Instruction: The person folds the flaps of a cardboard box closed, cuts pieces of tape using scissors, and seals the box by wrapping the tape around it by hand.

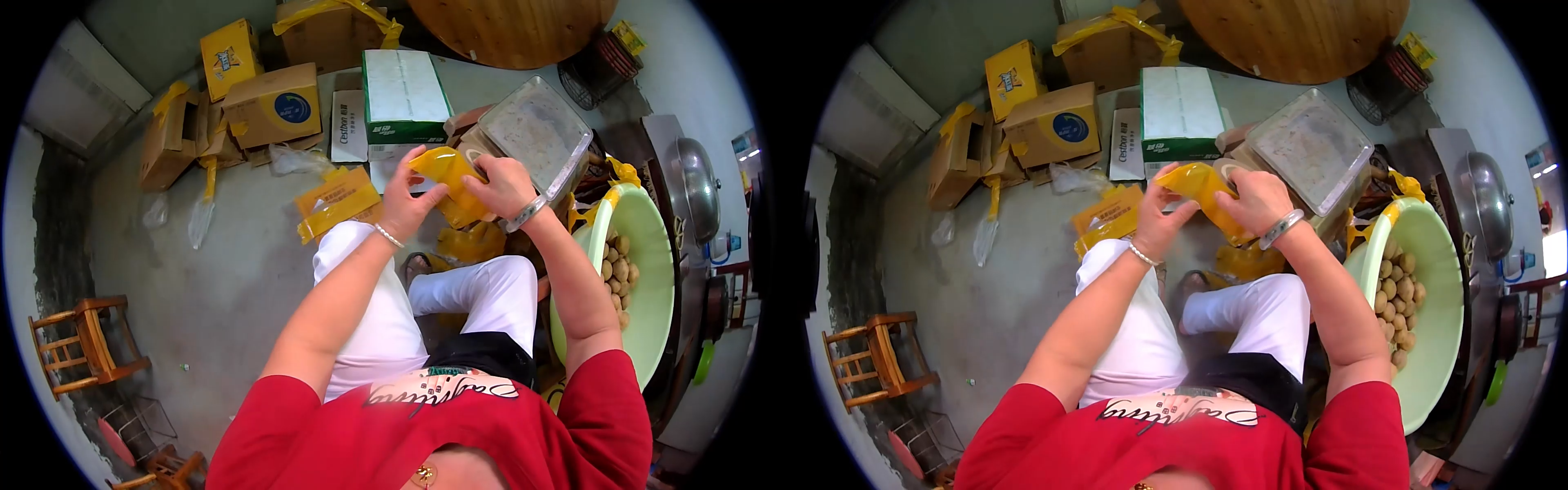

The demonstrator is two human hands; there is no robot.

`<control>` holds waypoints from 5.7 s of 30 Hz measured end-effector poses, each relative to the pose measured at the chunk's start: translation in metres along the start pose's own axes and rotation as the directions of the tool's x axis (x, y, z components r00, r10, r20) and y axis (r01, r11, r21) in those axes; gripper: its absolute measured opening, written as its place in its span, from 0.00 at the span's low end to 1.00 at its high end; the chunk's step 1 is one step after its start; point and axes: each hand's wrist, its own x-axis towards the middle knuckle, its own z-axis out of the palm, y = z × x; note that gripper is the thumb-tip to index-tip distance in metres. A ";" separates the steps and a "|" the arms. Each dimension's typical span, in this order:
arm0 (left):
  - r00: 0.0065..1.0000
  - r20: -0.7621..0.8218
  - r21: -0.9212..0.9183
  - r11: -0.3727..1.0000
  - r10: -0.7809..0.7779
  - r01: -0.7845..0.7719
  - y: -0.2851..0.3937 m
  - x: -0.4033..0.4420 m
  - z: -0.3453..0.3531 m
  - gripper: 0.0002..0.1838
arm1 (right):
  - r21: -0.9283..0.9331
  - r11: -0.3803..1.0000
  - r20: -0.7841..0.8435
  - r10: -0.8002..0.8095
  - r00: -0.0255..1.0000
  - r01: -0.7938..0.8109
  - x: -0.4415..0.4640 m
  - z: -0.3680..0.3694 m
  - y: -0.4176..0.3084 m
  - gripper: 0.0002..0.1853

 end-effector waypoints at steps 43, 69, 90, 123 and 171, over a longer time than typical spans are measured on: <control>0.946 0.119 0.748 0.600 0.301 -0.285 0.128 0.065 -0.068 0.07 | 0.704 0.622 0.541 -0.155 0.827 -0.344 -0.093 -0.065 0.032 0.44; 0.956 -0.072 0.316 0.902 -0.285 0.293 0.078 0.056 -0.136 0.07 | 0.122 0.992 0.280 -0.011 0.960 -0.025 -0.108 -0.093 0.120 0.32; 0.893 -0.222 0.217 0.873 -0.391 0.436 -0.052 0.020 -0.134 0.06 | -0.457 0.889 0.383 0.222 0.897 -0.025 0.014 -0.089 0.145 0.23; 0.793 -0.182 0.101 0.792 -0.581 0.603 -0.008 -0.028 -0.143 0.09 | -0.341 0.940 -0.237 -0.107 0.965 0.021 0.051 -0.040 0.169 0.27; 0.700 -0.321 0.207 0.673 -0.639 0.710 0.016 -0.010 -0.110 0.05 | 0.265 0.106 -0.341 0.940 0.010 -0.958 -0.266 -0.181 0.515 0.20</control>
